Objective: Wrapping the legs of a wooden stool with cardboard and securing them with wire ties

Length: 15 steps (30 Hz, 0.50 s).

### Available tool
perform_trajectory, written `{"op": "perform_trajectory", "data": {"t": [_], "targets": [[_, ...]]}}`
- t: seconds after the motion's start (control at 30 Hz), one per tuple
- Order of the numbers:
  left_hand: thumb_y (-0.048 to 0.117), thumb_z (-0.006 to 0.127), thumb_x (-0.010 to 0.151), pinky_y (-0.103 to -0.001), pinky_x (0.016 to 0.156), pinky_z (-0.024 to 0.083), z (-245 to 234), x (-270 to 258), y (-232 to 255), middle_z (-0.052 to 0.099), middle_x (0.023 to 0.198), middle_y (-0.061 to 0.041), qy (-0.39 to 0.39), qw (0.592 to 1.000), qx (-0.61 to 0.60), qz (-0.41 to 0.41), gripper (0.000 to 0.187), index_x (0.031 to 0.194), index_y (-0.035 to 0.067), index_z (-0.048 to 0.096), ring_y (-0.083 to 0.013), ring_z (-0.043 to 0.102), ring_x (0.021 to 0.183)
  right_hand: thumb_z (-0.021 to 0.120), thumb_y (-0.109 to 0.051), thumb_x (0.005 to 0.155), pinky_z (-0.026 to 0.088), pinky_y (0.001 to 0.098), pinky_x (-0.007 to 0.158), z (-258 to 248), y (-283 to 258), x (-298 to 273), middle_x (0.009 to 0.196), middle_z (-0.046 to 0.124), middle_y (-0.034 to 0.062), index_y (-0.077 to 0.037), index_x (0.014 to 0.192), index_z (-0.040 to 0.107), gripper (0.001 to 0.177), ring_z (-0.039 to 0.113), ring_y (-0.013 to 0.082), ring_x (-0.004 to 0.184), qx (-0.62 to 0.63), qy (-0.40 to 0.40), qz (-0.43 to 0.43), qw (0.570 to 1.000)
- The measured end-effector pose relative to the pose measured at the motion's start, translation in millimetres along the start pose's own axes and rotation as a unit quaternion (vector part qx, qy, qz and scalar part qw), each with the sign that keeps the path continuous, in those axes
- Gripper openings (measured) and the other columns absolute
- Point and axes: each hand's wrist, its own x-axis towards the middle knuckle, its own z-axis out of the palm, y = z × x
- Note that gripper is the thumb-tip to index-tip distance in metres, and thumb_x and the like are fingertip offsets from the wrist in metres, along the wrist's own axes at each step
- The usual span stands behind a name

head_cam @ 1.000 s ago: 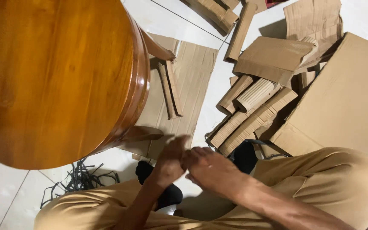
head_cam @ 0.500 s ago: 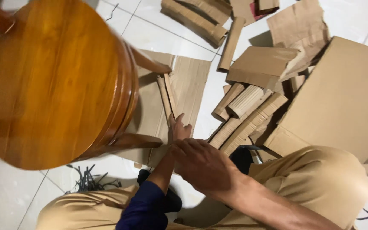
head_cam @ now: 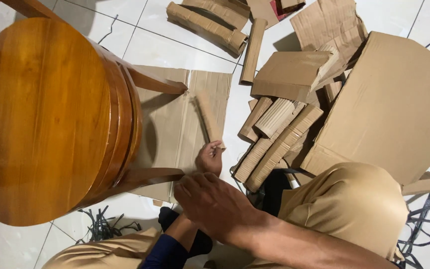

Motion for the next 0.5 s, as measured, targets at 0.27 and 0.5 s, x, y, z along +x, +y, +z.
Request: {"op": "perform_trajectory", "data": {"t": [0.27, 0.5], "targets": [[0.02, 0.063, 0.097, -0.025, 0.066, 0.054, -28, 7, 118, 0.077, 0.09, 0.004, -0.107, 0.989, 0.035, -0.098, 0.022, 0.116, 0.026, 0.072, -0.0085, 0.071, 0.076, 0.066, -0.002, 0.083, 0.052, 0.0414, 0.092, 2, 3, -4, 0.117, 0.063, 0.0188, 0.005, 0.124, 0.058, 0.042, 0.064, 0.031, 0.101, -0.071, 0.003, -0.025, 0.997], [0.02, 0.06, 0.098, -0.025, 0.073, 0.055, -27, -9, 106, 0.08, 0.094, 0.009, -0.155, 0.981, 0.04, -0.105, 0.02, 0.114, 0.027, 0.07, -0.0068, 0.075, 0.085, 0.063, 0.0, 0.085, 0.052, 0.0382, 0.083, 4, 0, -2, 0.11, 0.064, 0.0162, 0.004, 0.116, 0.06, 0.031, 0.063, 0.0263, 0.091, -0.06, 0.04, -0.028, 0.997]]}}
